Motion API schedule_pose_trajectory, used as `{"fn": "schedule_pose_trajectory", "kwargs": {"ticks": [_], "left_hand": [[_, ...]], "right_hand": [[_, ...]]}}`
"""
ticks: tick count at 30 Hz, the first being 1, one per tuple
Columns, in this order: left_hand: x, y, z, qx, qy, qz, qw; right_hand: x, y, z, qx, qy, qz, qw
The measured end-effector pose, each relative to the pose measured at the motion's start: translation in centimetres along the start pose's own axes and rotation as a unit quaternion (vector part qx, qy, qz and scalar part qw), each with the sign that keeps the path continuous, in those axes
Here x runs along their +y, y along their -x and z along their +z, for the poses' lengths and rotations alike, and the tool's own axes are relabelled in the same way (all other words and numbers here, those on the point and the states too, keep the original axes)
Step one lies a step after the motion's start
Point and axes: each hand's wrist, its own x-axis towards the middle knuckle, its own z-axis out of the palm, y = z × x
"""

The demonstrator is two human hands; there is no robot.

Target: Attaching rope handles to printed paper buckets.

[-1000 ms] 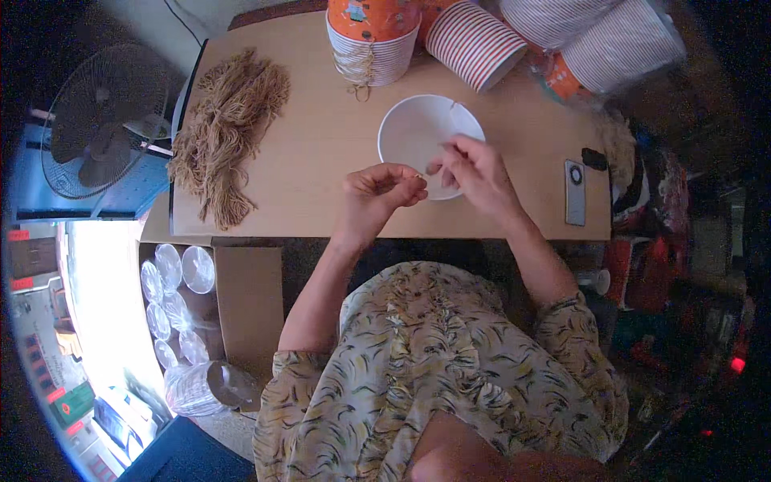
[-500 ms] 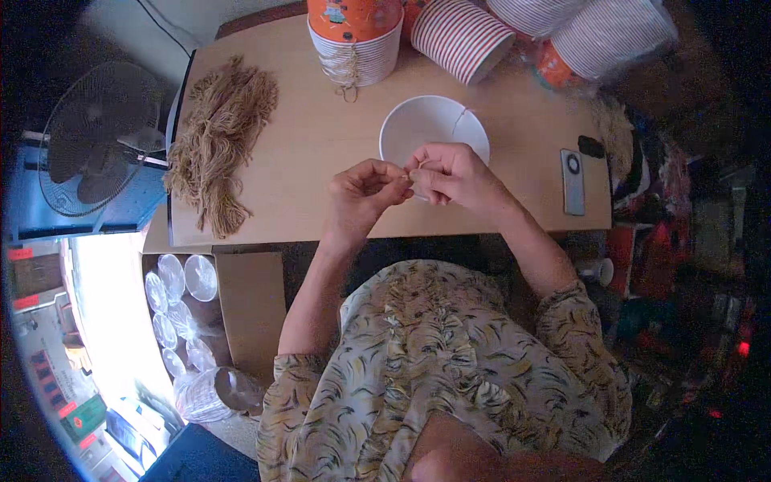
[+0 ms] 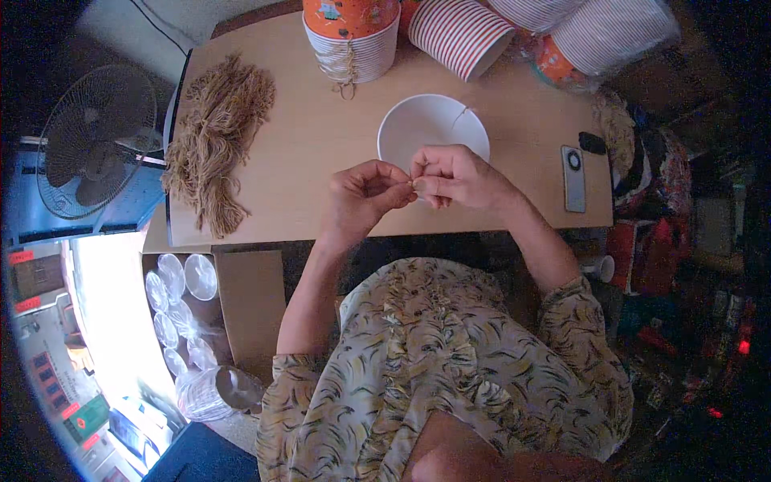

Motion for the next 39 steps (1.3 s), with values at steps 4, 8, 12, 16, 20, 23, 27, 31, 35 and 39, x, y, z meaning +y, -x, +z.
{"fn": "schedule_pose_trajectory", "kwargs": {"ticks": [4, 8, 12, 16, 20, 23, 27, 31, 35, 39], "left_hand": [[-0.1, 0.0, 0.0, -0.008, 0.023, 0.002, 1.0], [-0.5, 0.0, 0.0, -0.009, 0.07, 0.0, 0.998], [-0.8, -0.2, 0.0, -0.013, 0.087, 0.002, 0.996], [-0.8, -0.3, 0.2, -0.01, 0.076, 0.008, 0.997], [-0.6, -0.5, 0.1, -0.007, 0.033, 0.002, 0.999], [-0.4, -0.3, 0.2, -0.009, 0.027, 0.0, 1.0], [-0.8, -0.4, 0.1, -0.019, 0.058, 0.021, 0.998], [-0.8, -0.5, 0.2, -0.018, 0.083, 0.013, 0.996], [-0.7, -0.5, 0.2, -0.027, 0.088, 0.008, 0.996], [-0.5, -0.5, 0.3, -0.027, 0.075, 0.001, 0.997]], "right_hand": [[0.1, 0.3, -0.1, 0.004, 0.012, 0.008, 1.0], [-0.3, 0.6, 0.0, 0.014, -0.014, 0.028, 0.999], [-0.3, 0.6, -0.3, 0.025, -0.075, 0.021, 0.997], [-0.8, 0.4, 0.0, 0.011, -0.042, 0.029, 0.999], [-1.0, 0.5, 0.5, 0.038, 0.025, 0.015, 0.999], [-0.9, 0.5, 0.6, 0.043, 0.015, 0.007, 0.999], [0.3, 0.7, 0.1, 0.044, -0.077, 0.011, 0.996], [0.2, 0.8, 0.0, 0.068, -0.105, 0.009, 0.992], [-1.0, 0.8, 0.3, 0.085, -0.068, 0.033, 0.994], [-0.2, 0.6, 0.1, 0.051, -0.041, 0.013, 0.998]]}}
